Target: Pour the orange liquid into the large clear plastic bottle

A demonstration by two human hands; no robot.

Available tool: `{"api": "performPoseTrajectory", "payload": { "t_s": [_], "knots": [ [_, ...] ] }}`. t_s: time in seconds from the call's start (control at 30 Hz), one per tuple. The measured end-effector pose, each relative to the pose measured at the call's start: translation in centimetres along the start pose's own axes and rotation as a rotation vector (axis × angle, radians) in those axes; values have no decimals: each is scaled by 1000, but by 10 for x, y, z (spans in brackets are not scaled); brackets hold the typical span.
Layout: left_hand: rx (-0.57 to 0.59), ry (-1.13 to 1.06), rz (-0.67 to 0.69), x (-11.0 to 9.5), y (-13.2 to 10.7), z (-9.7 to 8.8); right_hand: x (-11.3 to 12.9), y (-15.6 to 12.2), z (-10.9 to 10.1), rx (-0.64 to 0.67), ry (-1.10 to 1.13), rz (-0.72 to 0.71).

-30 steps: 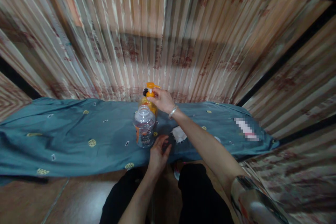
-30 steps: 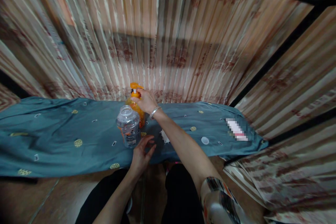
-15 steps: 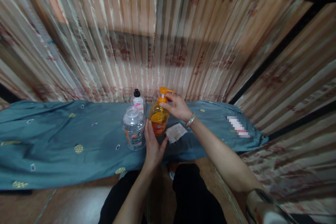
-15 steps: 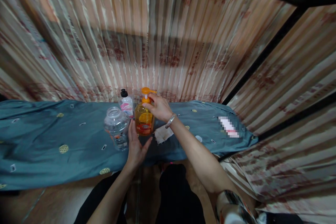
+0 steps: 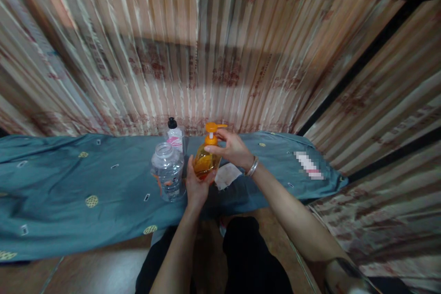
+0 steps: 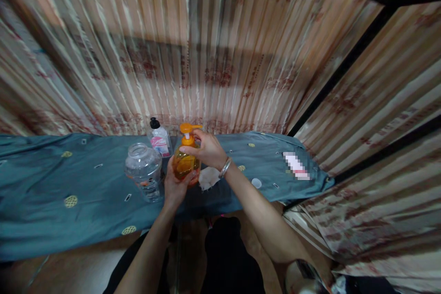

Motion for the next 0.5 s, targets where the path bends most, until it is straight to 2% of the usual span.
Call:
{"api": "performPoseTrajectory", "payload": {
  "t_s": [0.07,0.2,0.3,0.5],
  "knots": [
    [14,2,-47,0,3,-1,1,-3,7,-88,-76,50],
    [70,-13,-129,-4,2,-4,3,-6,16,-95,-97,56],
    [114,-56,-166,-8,0,-6,2,-5,15,-23,-38,18],
    [183,-143,-180,-5,1,-8,-4,4,5,165,234,20]
  ]
}}
Point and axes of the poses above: each hand's wrist, its own y-axis towards the middle knuckle, its own z-axis out of the palm, x = y × z, the point moved 1 cm from there along y, towards the middle knuckle, and after that the axes turned 10 degrees about -z, right-handed, at the moved point
